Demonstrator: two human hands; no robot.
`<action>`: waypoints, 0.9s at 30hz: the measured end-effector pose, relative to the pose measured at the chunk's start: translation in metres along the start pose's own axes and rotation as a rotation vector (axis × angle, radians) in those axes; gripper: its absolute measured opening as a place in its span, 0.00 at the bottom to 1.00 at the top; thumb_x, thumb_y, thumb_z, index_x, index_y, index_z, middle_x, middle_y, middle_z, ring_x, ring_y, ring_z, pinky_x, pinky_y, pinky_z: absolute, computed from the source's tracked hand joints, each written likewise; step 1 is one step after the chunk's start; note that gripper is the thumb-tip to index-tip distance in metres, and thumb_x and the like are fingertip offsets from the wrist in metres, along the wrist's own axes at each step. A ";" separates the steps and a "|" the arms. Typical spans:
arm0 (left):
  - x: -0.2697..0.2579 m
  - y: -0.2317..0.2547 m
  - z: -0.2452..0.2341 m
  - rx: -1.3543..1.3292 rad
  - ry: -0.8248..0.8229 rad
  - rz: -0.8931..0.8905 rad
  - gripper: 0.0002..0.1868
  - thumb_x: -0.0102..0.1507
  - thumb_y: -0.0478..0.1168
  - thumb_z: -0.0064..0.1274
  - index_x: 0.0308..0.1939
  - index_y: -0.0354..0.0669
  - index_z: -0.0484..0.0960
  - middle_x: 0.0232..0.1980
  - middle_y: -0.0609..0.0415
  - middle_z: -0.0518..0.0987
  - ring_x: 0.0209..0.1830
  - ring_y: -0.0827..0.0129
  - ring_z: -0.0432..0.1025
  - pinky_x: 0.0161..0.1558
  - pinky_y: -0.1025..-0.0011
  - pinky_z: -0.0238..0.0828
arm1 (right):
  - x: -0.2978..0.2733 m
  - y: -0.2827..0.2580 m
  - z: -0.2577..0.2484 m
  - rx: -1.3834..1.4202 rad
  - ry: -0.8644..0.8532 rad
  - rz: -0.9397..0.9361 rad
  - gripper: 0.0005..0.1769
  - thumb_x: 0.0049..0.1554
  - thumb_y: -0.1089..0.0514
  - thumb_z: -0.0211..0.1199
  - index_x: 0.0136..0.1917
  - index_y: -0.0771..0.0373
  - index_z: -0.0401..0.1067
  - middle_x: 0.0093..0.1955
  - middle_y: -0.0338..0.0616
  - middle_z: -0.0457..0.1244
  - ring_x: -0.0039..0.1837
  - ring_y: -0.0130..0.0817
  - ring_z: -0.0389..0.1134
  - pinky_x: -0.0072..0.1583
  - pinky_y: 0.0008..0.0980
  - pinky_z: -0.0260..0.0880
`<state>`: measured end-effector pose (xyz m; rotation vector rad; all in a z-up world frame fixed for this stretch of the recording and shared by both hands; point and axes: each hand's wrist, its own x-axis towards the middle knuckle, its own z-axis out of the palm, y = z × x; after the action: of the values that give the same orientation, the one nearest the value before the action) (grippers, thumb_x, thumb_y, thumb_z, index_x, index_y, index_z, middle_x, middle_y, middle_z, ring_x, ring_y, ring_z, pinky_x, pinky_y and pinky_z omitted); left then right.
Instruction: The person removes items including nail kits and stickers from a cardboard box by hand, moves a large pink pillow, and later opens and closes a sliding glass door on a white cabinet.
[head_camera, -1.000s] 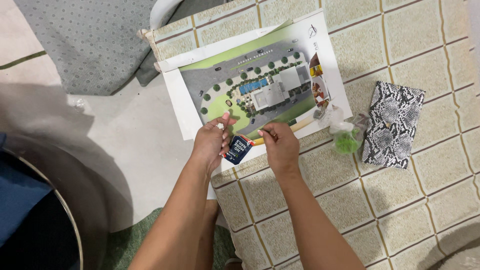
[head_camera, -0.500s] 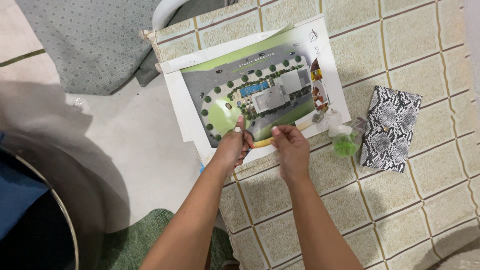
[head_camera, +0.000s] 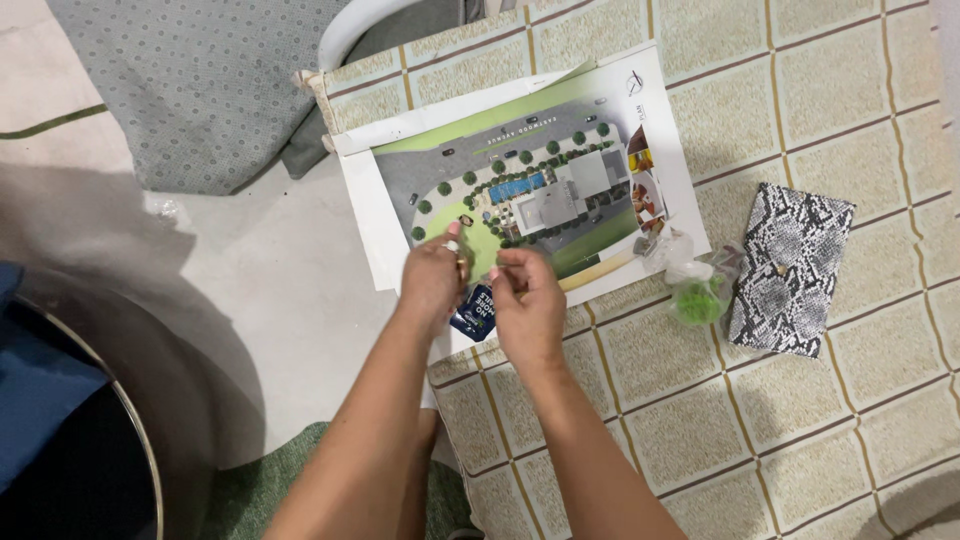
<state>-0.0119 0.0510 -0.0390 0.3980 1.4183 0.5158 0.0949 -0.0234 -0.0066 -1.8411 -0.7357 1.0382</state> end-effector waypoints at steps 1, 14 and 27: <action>0.005 0.004 -0.004 -0.073 0.000 0.032 0.13 0.71 0.40 0.41 0.51 0.41 0.80 0.26 0.58 0.76 0.17 0.78 0.61 0.18 0.77 0.57 | 0.006 0.001 0.002 0.000 -0.001 -0.001 0.14 0.59 0.64 0.64 0.59 0.65 0.74 0.51 0.46 0.71 0.48 0.27 0.71 0.49 0.25 0.72; -0.049 0.001 -0.024 0.673 0.180 0.205 0.25 0.66 0.56 0.55 0.26 0.39 0.77 0.23 0.51 0.76 0.22 0.66 0.69 0.29 0.65 0.66 | 0.079 0.013 0.021 -0.414 -0.107 -0.509 0.09 0.55 0.65 0.72 0.43 0.65 0.71 0.44 0.48 0.66 0.45 0.39 0.68 0.48 0.36 0.71; -0.059 -0.024 -0.008 0.590 0.147 0.233 0.21 0.71 0.52 0.48 0.37 0.39 0.84 0.26 0.41 0.78 0.27 0.56 0.71 0.34 0.59 0.68 | 0.002 0.046 -0.058 -0.070 -0.085 0.144 0.15 0.62 0.55 0.62 0.58 0.67 0.73 0.44 0.43 0.64 0.43 0.30 0.61 0.44 0.29 0.62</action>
<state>-0.0219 -0.0022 -0.0042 1.0237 1.6673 0.3065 0.1496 -0.0648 -0.0326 -1.9427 -0.7052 1.2039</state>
